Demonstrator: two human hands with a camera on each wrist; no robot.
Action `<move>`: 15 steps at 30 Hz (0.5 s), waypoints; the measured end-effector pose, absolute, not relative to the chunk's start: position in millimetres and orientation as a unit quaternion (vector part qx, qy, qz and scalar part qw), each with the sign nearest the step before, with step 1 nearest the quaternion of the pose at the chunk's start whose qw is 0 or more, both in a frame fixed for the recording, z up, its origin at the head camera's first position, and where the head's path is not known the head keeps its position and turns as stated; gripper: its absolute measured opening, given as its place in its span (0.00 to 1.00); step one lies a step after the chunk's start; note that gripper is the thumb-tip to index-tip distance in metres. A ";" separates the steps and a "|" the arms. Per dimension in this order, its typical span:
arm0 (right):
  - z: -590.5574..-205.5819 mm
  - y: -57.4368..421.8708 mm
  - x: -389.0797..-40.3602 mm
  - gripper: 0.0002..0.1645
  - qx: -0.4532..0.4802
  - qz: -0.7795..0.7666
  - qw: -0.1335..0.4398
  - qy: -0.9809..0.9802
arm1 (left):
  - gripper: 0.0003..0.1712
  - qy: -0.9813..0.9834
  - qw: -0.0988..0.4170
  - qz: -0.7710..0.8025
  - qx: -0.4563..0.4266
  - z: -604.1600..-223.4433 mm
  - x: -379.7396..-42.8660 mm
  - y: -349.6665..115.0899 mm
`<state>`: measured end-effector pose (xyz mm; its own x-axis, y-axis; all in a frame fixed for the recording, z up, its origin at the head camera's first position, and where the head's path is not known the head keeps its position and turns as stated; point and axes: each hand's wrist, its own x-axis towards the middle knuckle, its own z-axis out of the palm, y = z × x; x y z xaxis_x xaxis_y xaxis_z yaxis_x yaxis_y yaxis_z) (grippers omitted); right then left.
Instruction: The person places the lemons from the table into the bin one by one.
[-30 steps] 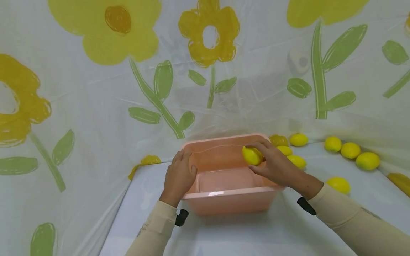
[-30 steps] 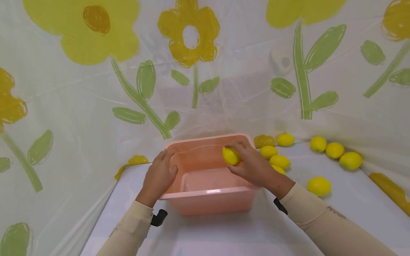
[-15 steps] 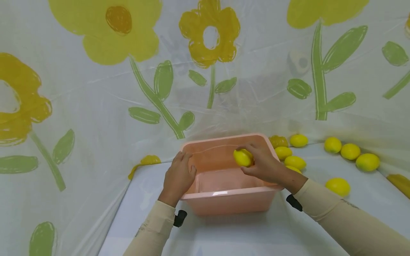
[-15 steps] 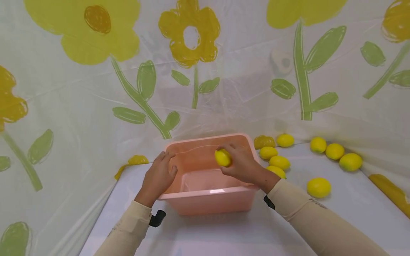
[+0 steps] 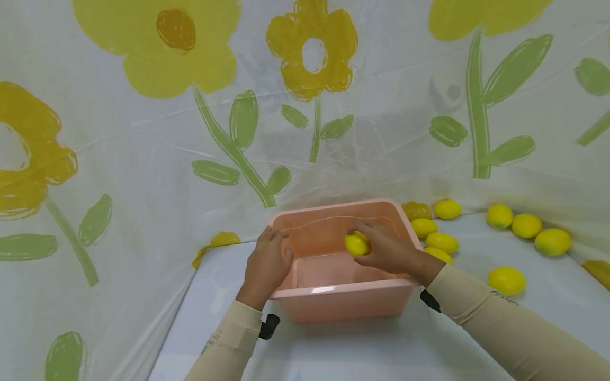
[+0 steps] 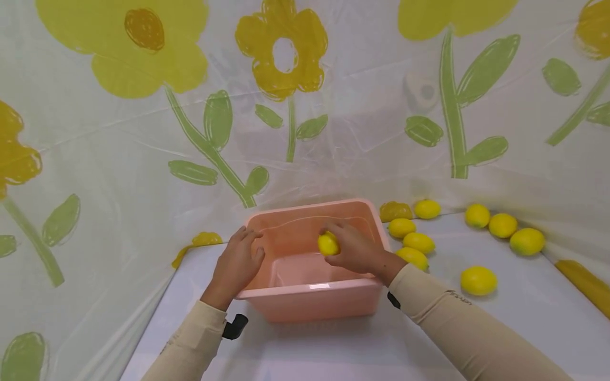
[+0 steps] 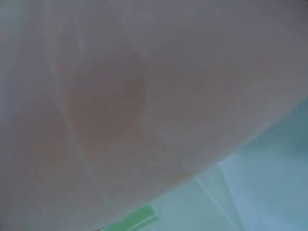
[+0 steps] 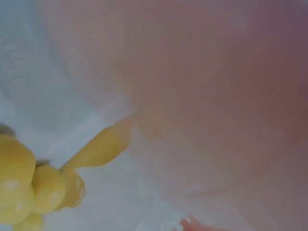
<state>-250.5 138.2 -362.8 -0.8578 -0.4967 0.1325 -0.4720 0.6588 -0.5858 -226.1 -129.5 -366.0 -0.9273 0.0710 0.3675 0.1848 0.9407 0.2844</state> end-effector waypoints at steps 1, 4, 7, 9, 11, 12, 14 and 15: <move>-363.8 139.0 -250.9 0.30 -0.261 -0.313 0.027 0.913 | 0.19 -0.969 0.177 -0.158 -0.065 -365.3 -225.8 -128.5; -366.2 140.5 -251.2 0.31 -0.249 -0.304 0.052 0.918 | 0.19 -0.973 0.168 -0.149 -0.062 -363.1 -224.2 -126.2; -368.0 140.2 -251.1 0.31 -0.245 -0.292 0.069 0.922 | 0.19 -0.975 0.158 -0.146 -0.060 -362.9 -223.7 -125.2; -369.1 139.5 -250.4 0.31 -0.239 -0.280 0.082 0.926 | 0.19 -0.974 0.156 -0.149 -0.062 -363.5 -224.0 -125.1; -370.1 138.6 -250.0 0.30 -0.239 -0.263 0.089 0.930 | 0.18 -0.974 0.157 -0.149 -0.062 -364.7 -224.8 -125.5; -370.8 138.2 -250.1 0.30 -0.239 -0.254 0.092 0.933 | 0.18 -0.974 0.159 -0.149 -0.062 -365.5 -225.5 -126.0; -371.7 137.6 -249.9 0.29 -0.236 -0.238 0.104 0.936 | 0.18 -0.974 0.161 -0.147 -0.060 -367.2 -226.7 -127.0; -372.1 137.5 -249.8 0.29 -0.236 -0.231 0.111 0.937 | 0.18 -0.974 0.161 -0.147 -0.058 -367.9 -227.0 -127.4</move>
